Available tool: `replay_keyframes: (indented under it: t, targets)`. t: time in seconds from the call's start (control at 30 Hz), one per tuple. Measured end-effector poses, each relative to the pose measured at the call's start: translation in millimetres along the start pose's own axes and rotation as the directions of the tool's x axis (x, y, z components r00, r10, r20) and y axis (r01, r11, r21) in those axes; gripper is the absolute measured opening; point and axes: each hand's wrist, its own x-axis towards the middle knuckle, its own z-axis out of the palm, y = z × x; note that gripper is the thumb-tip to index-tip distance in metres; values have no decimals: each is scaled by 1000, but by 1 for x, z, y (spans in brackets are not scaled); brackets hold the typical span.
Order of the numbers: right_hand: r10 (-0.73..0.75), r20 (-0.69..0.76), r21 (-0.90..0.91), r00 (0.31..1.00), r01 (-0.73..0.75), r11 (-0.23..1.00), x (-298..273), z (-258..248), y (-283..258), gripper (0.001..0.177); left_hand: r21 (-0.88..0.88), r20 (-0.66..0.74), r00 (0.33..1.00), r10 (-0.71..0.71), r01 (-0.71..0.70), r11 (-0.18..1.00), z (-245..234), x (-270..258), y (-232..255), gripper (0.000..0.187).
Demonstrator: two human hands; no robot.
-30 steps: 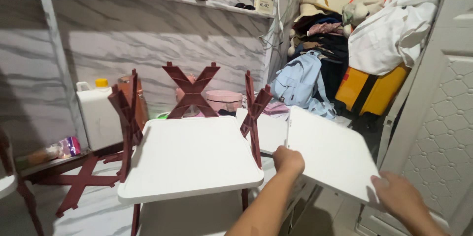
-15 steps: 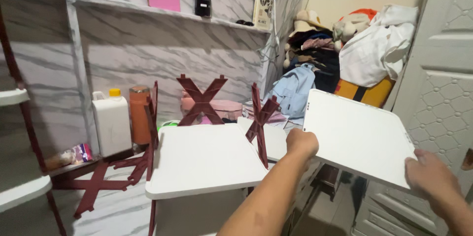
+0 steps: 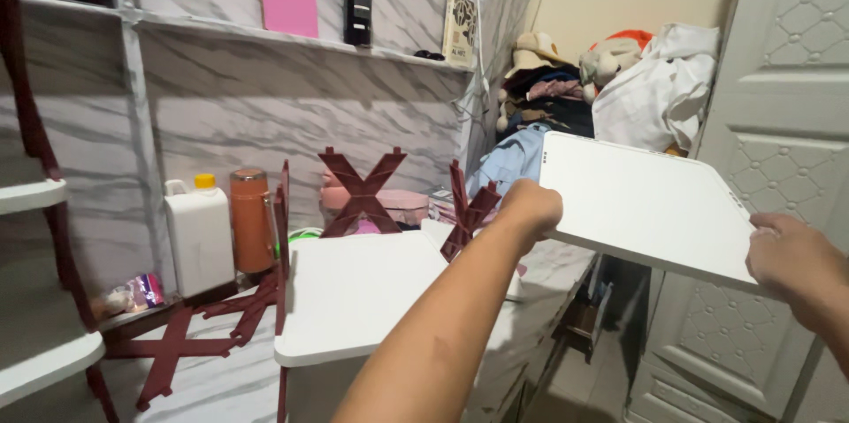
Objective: The person assembles a small white plastic shelving unit by inserting maroon X-shaped support pieces into slots on the shelves. They attach supports to multiple shelves and stack them to form a compact unit.
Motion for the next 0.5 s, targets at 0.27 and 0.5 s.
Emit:
replay_keyframes:
  t: [0.27, 0.5]
  targets:
    - [-162, 26, 107, 986, 158, 982, 60, 10, -11, 41, -49, 73, 994, 85, -82, 995, -47, -7, 35, 30]
    - [-66, -11, 96, 998, 67, 993, 70, 7, -49, 40, -145, 146, 980, 131, -110, 983, -80, -1, 60, 24]
